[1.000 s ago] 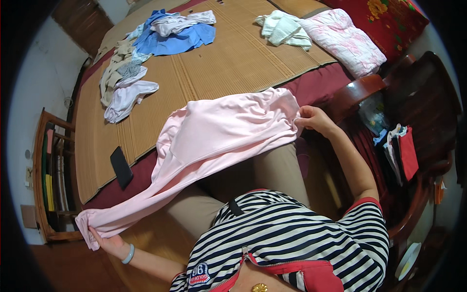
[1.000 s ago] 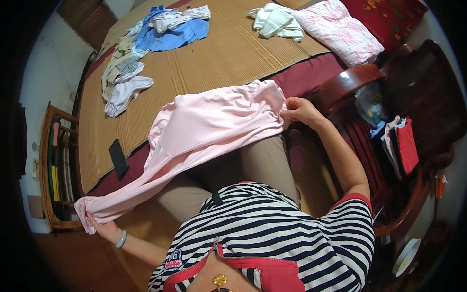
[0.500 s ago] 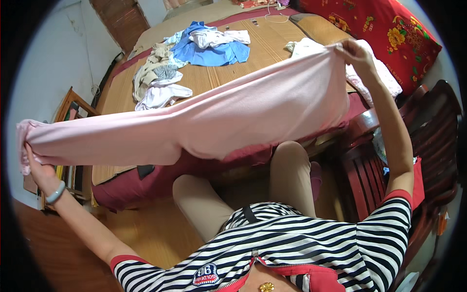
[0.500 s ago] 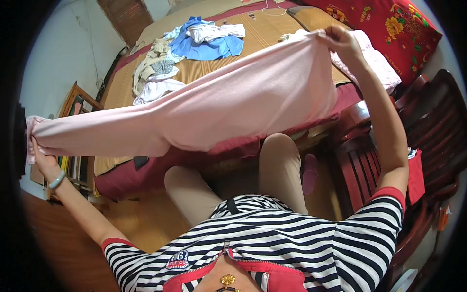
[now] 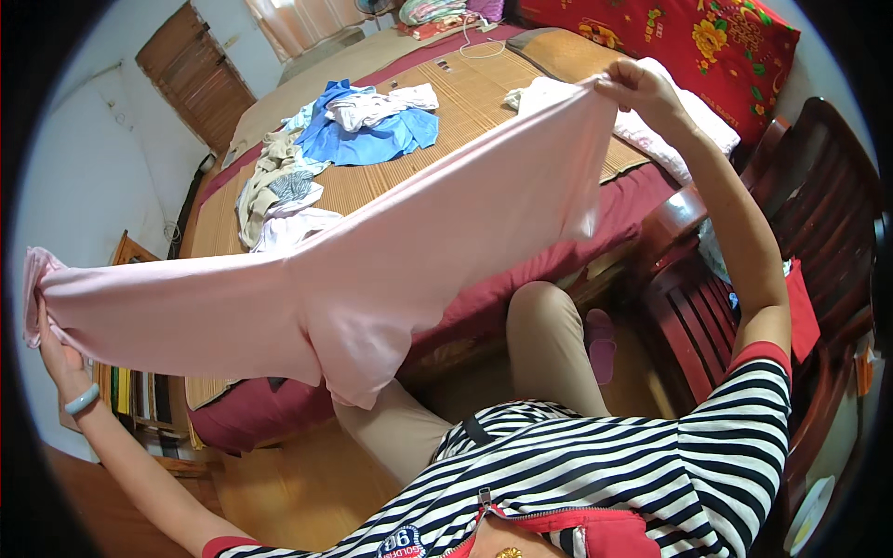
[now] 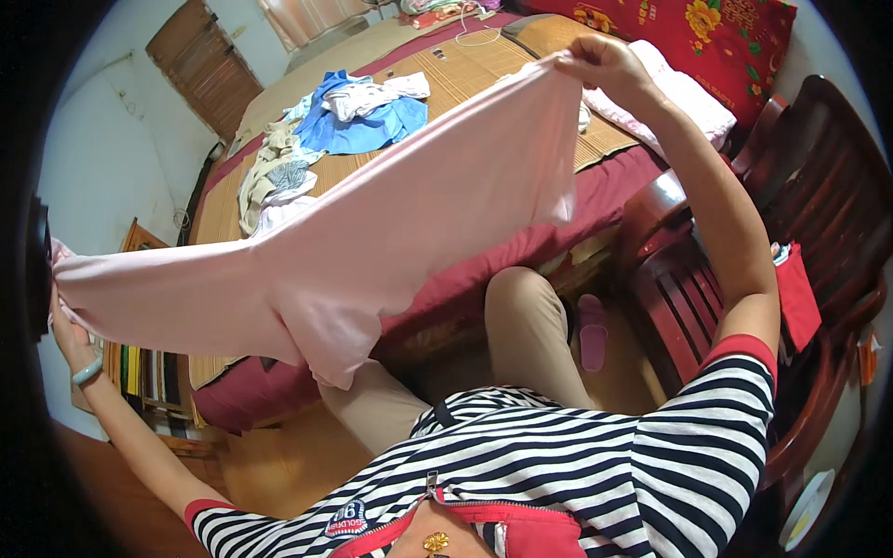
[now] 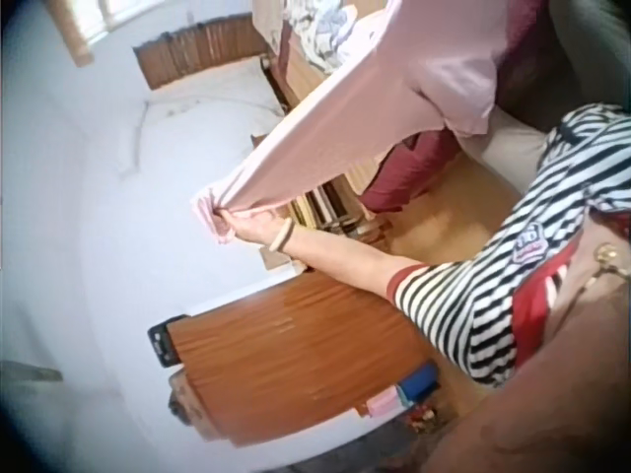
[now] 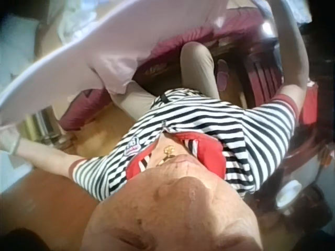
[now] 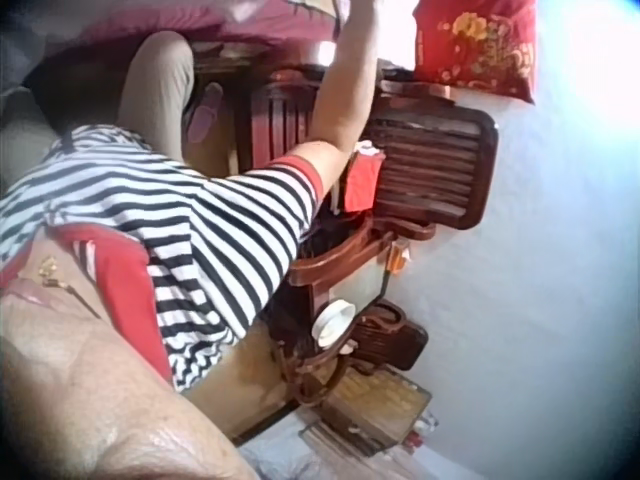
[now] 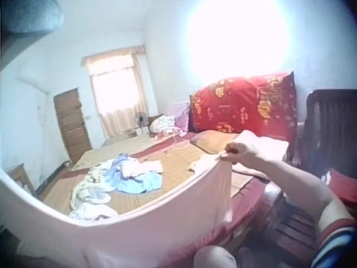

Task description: The recorder folds pieces of laundry on a bed and stacks them on a nearby chair.

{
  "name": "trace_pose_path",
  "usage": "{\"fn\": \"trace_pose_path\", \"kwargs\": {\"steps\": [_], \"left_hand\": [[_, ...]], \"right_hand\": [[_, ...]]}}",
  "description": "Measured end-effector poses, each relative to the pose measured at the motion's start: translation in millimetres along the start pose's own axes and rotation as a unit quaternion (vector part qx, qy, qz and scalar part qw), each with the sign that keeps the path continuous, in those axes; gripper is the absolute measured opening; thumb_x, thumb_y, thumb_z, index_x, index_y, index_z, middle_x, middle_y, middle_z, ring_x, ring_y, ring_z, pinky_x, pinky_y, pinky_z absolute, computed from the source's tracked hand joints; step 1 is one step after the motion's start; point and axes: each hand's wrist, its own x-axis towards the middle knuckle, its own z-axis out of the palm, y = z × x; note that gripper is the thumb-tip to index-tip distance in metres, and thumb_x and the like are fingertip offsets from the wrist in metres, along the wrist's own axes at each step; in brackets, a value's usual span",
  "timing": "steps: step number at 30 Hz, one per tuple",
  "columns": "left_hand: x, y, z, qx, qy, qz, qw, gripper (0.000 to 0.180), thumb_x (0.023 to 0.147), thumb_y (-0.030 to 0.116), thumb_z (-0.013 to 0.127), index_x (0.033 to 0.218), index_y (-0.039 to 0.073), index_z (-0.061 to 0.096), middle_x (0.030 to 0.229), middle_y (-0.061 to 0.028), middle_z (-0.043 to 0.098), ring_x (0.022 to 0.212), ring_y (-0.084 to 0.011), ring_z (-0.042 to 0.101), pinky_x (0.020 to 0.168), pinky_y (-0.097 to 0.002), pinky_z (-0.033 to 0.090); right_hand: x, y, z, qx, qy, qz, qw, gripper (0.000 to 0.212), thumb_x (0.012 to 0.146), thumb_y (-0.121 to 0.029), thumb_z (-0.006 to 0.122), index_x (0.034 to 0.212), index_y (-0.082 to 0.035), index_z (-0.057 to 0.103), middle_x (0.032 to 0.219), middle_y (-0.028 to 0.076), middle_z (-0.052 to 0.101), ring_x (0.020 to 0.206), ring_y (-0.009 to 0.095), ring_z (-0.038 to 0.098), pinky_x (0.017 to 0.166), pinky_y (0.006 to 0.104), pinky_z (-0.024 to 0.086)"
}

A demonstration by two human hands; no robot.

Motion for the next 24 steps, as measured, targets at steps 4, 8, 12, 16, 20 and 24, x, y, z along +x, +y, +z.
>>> {"fn": "trace_pose_path", "kwargs": {"steps": [4, 8, 12, 16, 20, 24], "left_hand": [[8.3, -3.5, 6.7, 0.082, -0.016, 0.038, 0.996, 0.043, 0.104, 0.025, 0.051, 0.140, 0.002, 0.051, 0.139, -0.0094, 0.056, 0.127, -0.0220, 0.054, 0.110, -0.0363, 0.042], [-14.7, -35.1, 28.1, 0.207, -0.046, 0.086, 0.974, 0.044, 0.104, 0.021, 0.050, 0.143, 0.000, 0.048, 0.141, -0.0092, 0.054, 0.130, -0.0237, 0.051, 0.112, -0.0367, 0.039], [-18.0, -36.7, 48.5, 0.321, -0.125, 0.104, 0.933, 0.033, 0.103, 0.018, 0.054, 0.130, 0.000, 0.060, 0.128, -0.0091, 0.062, 0.116, -0.0228, 0.059, 0.104, -0.0355, 0.048], [32.2, 4.2, -8.0, 0.008, -0.006, 0.048, 0.999, 0.030, 0.101, 0.017, 0.058, 0.126, 0.002, 0.063, 0.128, -0.0084, 0.063, 0.115, -0.0184, 0.060, 0.101, -0.0323, 0.050], [36.5, -18.0, 20.0, -0.003, 0.007, 0.050, 0.999, 0.034, 0.099, 0.018, 0.062, 0.128, 0.000, 0.062, 0.131, -0.0086, 0.061, 0.116, -0.0162, 0.059, 0.101, -0.0308, 0.049], [61.2, 5.2, -23.6, 0.099, -0.019, 0.077, 0.992, 0.037, 0.099, 0.019, 0.061, 0.132, 0.001, 0.060, 0.136, -0.0088, 0.059, 0.119, -0.0169, 0.058, 0.104, -0.0322, 0.047]], "right_hand": [[4.7, -23.6, 3.1, 0.060, 0.165, -0.128, 0.976, 0.019, 0.095, -0.020, 0.067, 0.100, -0.002, 0.065, 0.083, -0.001, 0.061, 0.076, 0.007, 0.058, 0.068, 0.0252, 0.049], [-40.3, 0.0, 36.2, -0.285, 0.022, -0.200, 0.937, 0.017, 0.085, -0.003, 0.060, 0.100, -0.005, 0.067, 0.086, 0.005, 0.066, 0.080, 0.017, 0.063, 0.075, 0.0351, 0.052], [-37.1, 27.7, -4.8, -0.233, -0.084, -0.057, 0.967, 0.007, 0.091, -0.014, 0.061, 0.092, -0.008, 0.065, 0.079, 0.001, 0.063, 0.070, 0.012, 0.058, 0.066, 0.0328, 0.049], [-18.5, -9.8, -10.5, -0.030, 0.053, -0.100, 0.993, 0.021, 0.097, -0.026, 0.065, 0.092, -0.006, 0.062, 0.072, -0.003, 0.057, 0.065, 0.003, 0.052, 0.056, 0.0219, 0.045], [-26.3, 2.0, -25.6, -0.044, 0.017, 0.020, 0.999, 0.020, 0.096, -0.028, 0.067, 0.101, -0.009, 0.063, 0.076, -0.005, 0.054, 0.064, 0.002, 0.049, 0.055, 0.0199, 0.041], [-28.6, 4.6, -49.4, 0.025, 0.020, -0.004, 0.999, 0.018, 0.098, -0.027, 0.065, 0.105, -0.011, 0.062, 0.086, -0.010, 0.053, 0.075, -0.001, 0.048, 0.064, 0.0178, 0.039]]}}
